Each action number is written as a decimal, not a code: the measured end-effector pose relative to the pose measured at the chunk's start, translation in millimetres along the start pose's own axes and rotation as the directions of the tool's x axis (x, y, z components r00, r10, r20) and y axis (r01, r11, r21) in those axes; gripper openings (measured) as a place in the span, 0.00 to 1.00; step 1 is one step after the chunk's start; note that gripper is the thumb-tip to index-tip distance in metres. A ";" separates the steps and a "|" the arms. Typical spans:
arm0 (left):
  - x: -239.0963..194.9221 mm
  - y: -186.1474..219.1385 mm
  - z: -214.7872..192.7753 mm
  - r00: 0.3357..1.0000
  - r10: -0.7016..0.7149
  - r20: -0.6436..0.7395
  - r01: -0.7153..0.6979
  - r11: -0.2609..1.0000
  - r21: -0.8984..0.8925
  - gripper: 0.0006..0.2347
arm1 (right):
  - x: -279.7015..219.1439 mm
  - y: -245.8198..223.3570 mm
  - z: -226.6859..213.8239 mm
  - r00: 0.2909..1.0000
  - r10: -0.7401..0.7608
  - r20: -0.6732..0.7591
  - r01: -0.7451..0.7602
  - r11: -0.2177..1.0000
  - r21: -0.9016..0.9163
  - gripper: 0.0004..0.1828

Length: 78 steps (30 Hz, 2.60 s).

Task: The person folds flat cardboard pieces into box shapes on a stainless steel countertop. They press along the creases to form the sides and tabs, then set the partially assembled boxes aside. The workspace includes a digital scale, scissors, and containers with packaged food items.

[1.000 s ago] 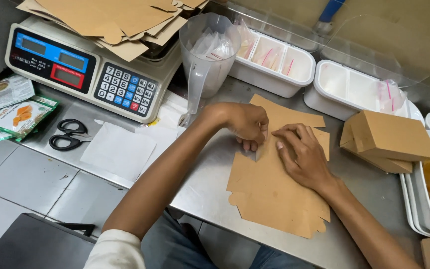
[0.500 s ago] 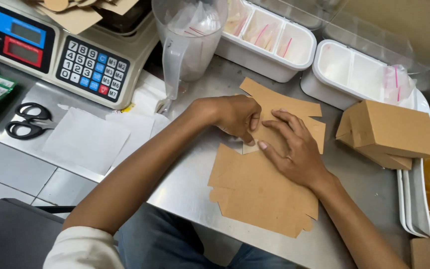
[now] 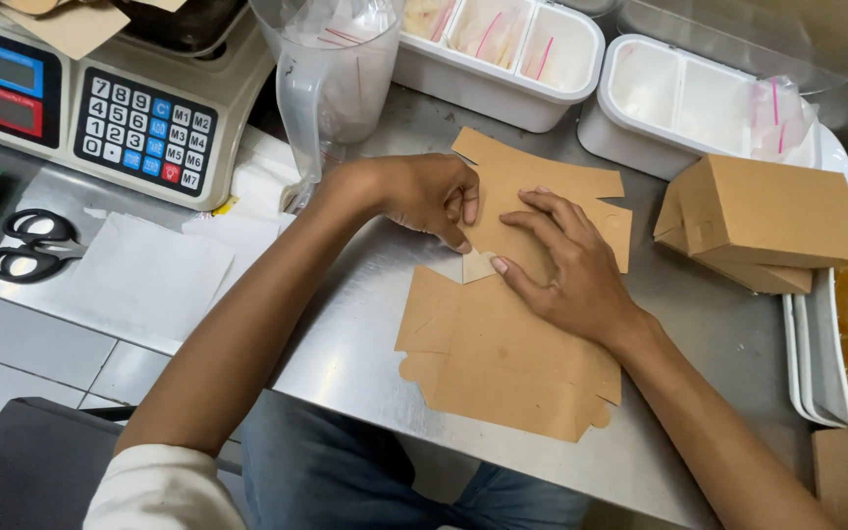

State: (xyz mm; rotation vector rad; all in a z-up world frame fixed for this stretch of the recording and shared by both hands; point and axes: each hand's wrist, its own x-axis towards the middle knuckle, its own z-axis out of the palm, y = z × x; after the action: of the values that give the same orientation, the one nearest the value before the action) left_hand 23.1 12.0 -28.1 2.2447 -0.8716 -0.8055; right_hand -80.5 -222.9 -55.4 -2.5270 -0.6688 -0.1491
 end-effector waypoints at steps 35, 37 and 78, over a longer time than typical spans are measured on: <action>-12.4 28.5 2.2 0.997 -0.066 0.047 0.062 0.995 0.072 0.24 | 1.4 -8.7 -4.6 0.998 0.017 0.055 -0.015 0.999 -0.033 0.28; -13.8 27.9 1.0 0.997 -0.058 0.055 0.055 0.997 0.061 0.24 | 0.9 -7.5 -3.8 0.998 0.020 0.054 -0.018 0.999 -0.029 0.28; -4.7 12.0 9.9 0.999 0.022 -0.032 -0.023 0.999 -0.048 0.28 | 0.5 -4.3 -2.0 0.997 0.037 0.067 -0.035 0.999 -0.027 0.28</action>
State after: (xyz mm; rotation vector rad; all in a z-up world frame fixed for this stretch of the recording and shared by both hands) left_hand 8.8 5.2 -24.6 2.1954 -0.8526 -0.7714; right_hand -82.1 -220.5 -51.6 -2.5775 -0.6505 -0.0604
